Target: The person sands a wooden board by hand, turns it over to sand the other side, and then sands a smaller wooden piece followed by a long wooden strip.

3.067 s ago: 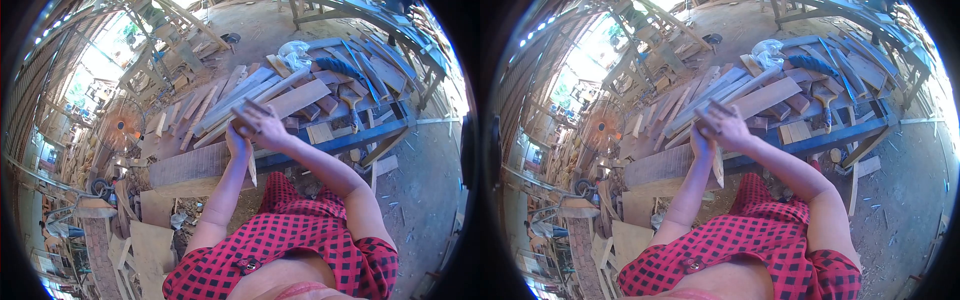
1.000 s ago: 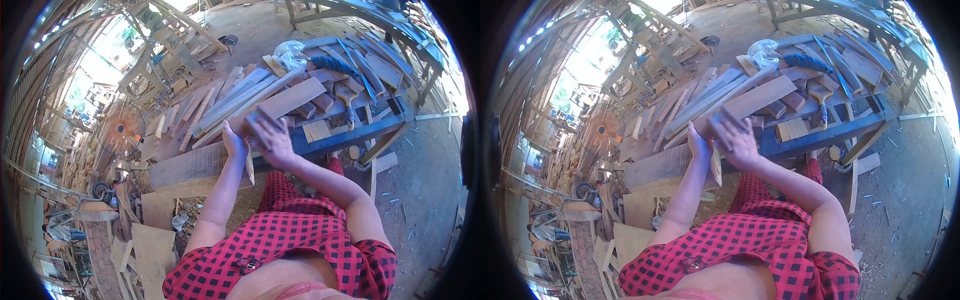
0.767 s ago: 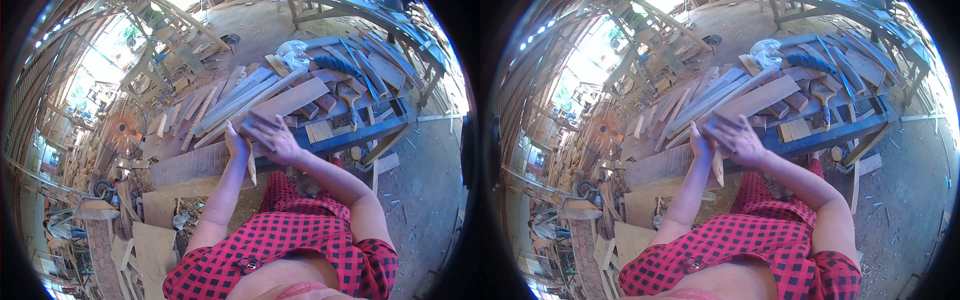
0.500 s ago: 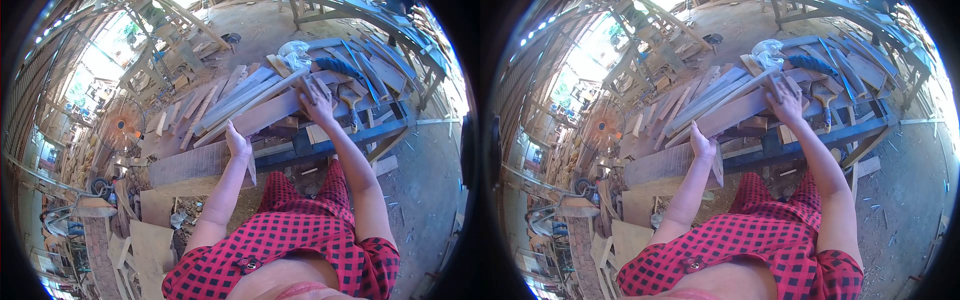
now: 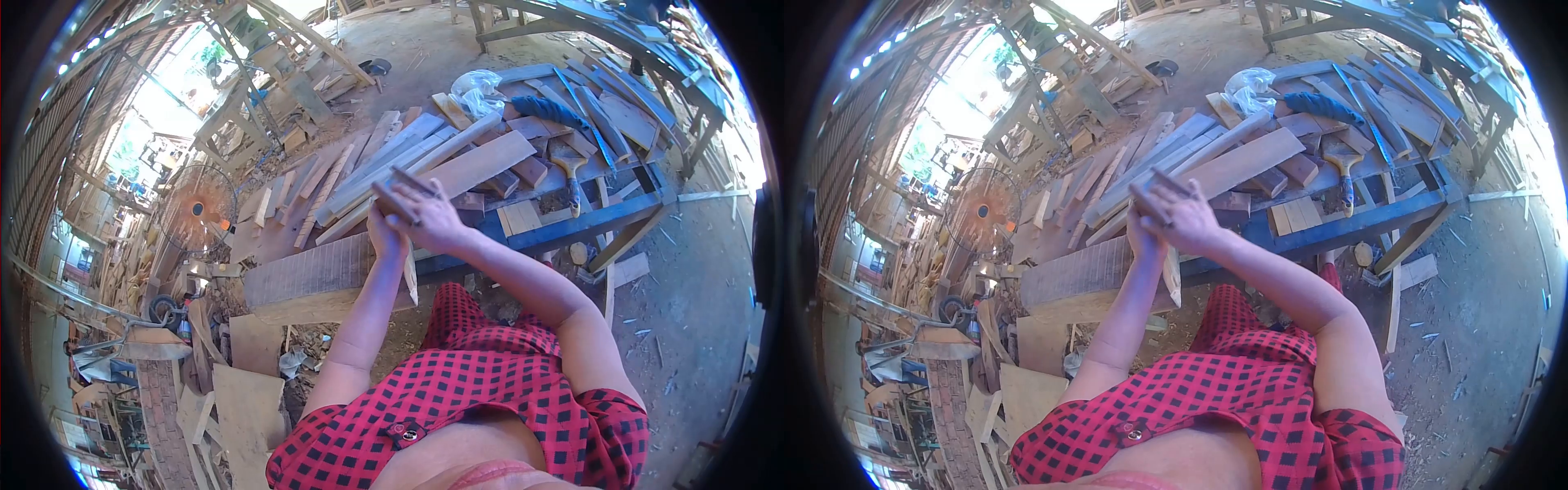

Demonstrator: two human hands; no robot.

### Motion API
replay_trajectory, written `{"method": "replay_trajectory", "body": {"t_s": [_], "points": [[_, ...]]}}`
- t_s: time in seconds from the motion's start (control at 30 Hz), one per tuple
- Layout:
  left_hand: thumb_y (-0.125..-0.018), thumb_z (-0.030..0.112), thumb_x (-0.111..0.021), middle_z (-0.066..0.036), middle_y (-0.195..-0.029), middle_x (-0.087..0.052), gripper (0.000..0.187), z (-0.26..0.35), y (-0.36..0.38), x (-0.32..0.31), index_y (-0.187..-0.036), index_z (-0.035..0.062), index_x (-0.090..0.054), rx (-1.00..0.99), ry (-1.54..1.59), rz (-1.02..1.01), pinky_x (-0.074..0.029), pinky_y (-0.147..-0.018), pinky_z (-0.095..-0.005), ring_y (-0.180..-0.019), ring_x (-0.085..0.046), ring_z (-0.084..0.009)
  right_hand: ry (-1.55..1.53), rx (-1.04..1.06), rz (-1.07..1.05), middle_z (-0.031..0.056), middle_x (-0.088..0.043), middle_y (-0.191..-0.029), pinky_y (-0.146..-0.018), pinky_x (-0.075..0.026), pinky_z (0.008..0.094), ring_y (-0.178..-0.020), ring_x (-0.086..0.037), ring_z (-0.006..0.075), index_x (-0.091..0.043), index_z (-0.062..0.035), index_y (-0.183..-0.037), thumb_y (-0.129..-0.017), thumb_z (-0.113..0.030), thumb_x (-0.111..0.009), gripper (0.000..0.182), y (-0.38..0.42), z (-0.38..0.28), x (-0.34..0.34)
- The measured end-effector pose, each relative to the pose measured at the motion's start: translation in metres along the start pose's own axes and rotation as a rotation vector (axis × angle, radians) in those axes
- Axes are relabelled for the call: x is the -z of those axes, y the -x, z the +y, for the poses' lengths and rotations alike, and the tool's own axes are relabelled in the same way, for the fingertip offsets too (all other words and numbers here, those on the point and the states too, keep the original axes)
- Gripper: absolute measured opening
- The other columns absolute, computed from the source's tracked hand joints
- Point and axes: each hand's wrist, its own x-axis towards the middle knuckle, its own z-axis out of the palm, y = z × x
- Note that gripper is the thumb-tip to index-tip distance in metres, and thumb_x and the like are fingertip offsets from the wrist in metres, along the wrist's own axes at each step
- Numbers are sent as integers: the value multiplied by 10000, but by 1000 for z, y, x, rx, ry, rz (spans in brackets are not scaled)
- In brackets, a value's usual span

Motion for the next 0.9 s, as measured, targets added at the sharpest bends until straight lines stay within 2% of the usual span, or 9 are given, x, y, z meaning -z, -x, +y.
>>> {"method": "replay_trajectory", "body": {"t_s": [0.13,0.17,0.2,0.27,0.3,0.47,0.57,0.7,0.9], "points": [[-991,332,-300,-106,-1201,-535,419,-1,1,1,-1226,27,-465,-38,-46,-7,-460,-927,-355,-1084,-555,-222,-62,91,-152,75,-417,-1406,-1081,-125,589,-1318,-370,217,-236,-293,-1451,-928,-476,-404,579,-7,-3,4],[-985,357,-299,-112,-1151,-562,425,-5,-5,7,-1192,34,-481,-42,-69,40,-508,-841,-379,-1018,-589,-235,-23,91,-187,71,-411,-1413,-1077,-129,593,-1332,-349,209,-228,-316,-1451,-931,-484,-393,571,-7,5,9],[-985,357,-299,-112,-1151,-562,425,-1,-2,3,-1192,34,-481,-43,-67,43,-508,-841,-379,-1018,-589,-235,-23,93,-190,71,-411,-1413,-1077,-129,593,-1332,-349,209,-228,-316,-1451,-931,-484,-393,571,-6,15,15],[-975,393,-296,-116,-1088,-589,440,10,10,-11,-1148,42,-496,46,-167,3,-538,-704,-412,-925,-620,-251,89,25,-69,60,-399,-1426,-1078,-135,567,-1349,-319,202,-282,-273,-1441,-924,-439,-436,565,-5,42,27],[-962,428,-296,-120,-1038,-604,458,10,9,-16,-1118,51,-502,41,-186,68,-533,-608,-430,-859,-632,-269,137,-55,-33,62,-397,-1429,-1074,-140,563,-1345,-326,211,-281,-271,-1442,-922,-448,-436,571,-4,62,31],[-949,461,-326,-123,-1051,-602,481,10,13,-23,-1160,55,-476,37,-159,144,-532,-617,-417,-861,-631,-275,257,-582,-13,63,-379,-1441,-1083,-124,549,-1355,-302,250,-335,-260,-1421,-908,-539,-389,587,2,168,60],[-945,468,-331,-120,-1048,-599,486,10,12,-23,-1166,59,-473,37,-171,150,-528,-613,-415,-856,-628,-278,245,-634,74,71,-366,-1448,-1090,-111,550,-1355,-300,261,-350,-244,-1414,-905,-556,-371,597,11,196,65],[-946,463,-330,-116,-1049,-598,479,9,12,-21,-1176,67,-469,34,-172,148,-526,-618,-418,-858,-626,-275,243,-729,141,83,-359,-1451,-1089,-105,554,-1344,-318,272,-336,-221,-1422,-906,-563,-358,619,11,166,53],[-963,419,-322,-147,-1059,-583,467,10,12,-22,-1154,26,-487,16,-155,132,-540,-654,-421,-893,-619,-289,166,-325,74,120,-398,-1413,-1088,-122,557,-1310,-373,239,-314,-204,-1429,-908,-502,-424,611,23,63,24]]}}
